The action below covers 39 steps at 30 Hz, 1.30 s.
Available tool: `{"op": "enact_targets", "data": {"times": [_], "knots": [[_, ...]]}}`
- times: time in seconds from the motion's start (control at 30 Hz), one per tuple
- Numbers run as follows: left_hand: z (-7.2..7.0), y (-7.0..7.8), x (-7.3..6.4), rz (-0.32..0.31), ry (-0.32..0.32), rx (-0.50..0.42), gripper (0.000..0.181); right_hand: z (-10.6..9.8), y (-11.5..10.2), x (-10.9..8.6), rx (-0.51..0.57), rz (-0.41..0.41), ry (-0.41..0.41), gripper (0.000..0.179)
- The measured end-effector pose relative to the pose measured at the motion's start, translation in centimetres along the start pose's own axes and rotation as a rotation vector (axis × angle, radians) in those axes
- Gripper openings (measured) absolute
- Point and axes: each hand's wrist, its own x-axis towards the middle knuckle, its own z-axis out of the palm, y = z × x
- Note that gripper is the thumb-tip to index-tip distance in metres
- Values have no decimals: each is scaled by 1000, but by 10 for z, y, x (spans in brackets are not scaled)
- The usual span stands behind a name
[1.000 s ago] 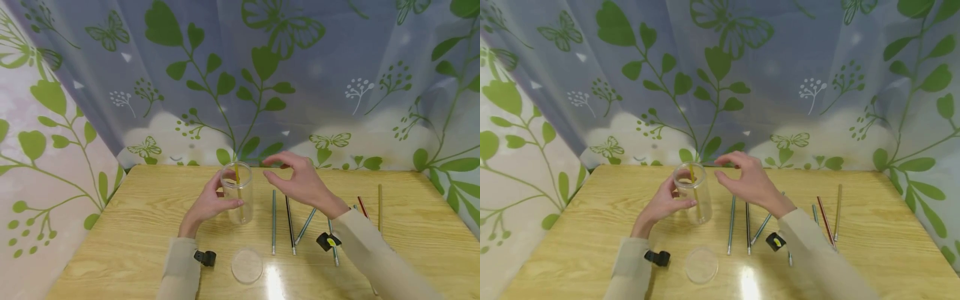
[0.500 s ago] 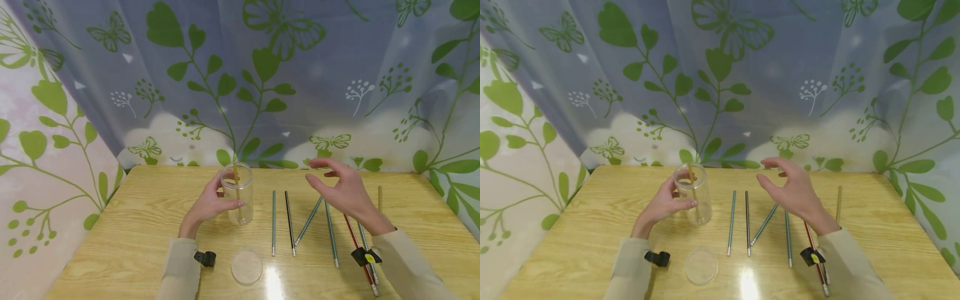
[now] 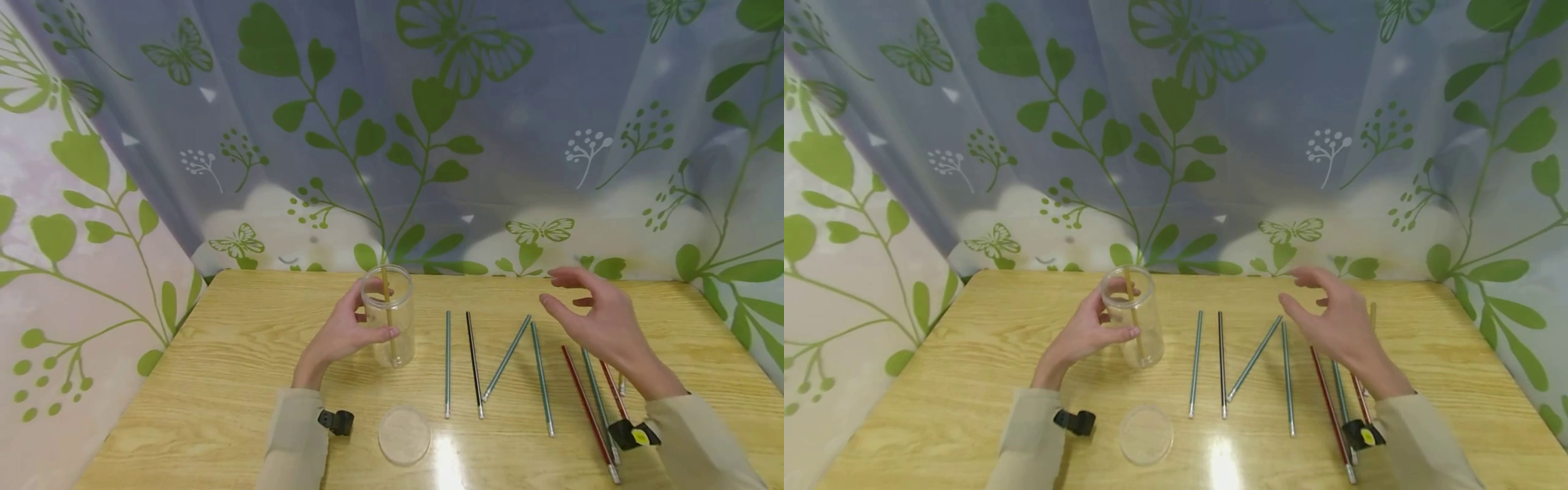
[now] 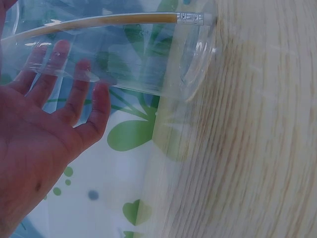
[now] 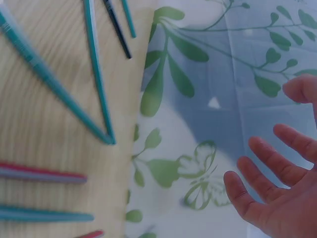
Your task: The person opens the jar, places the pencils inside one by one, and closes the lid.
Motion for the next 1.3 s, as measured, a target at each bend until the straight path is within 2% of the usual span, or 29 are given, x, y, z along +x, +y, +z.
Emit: {"op": "enact_targets", "data": {"times": [0.4, 0.73, 0.93, 1.13, 1.3], "knots": [[1, -1, -1, -3, 0, 0, 74, -15, 39, -16, -113, 126, -26, 40], [1, -3, 0, -1, 7, 5, 72, -27, 81, -22, -202, 274, -66, 47], [0, -2, 0, -3, 1, 0, 73, -38, 104, -20, -233, 360, -112, 52], [0, -2, 0, -18, 4, 2, 74, -46, 125, -17, -273, 408, -165, 53], [0, -2, 0, -17, 0, 5, 73, -50, 139, -13, -304, 442, -241, 57]]}}
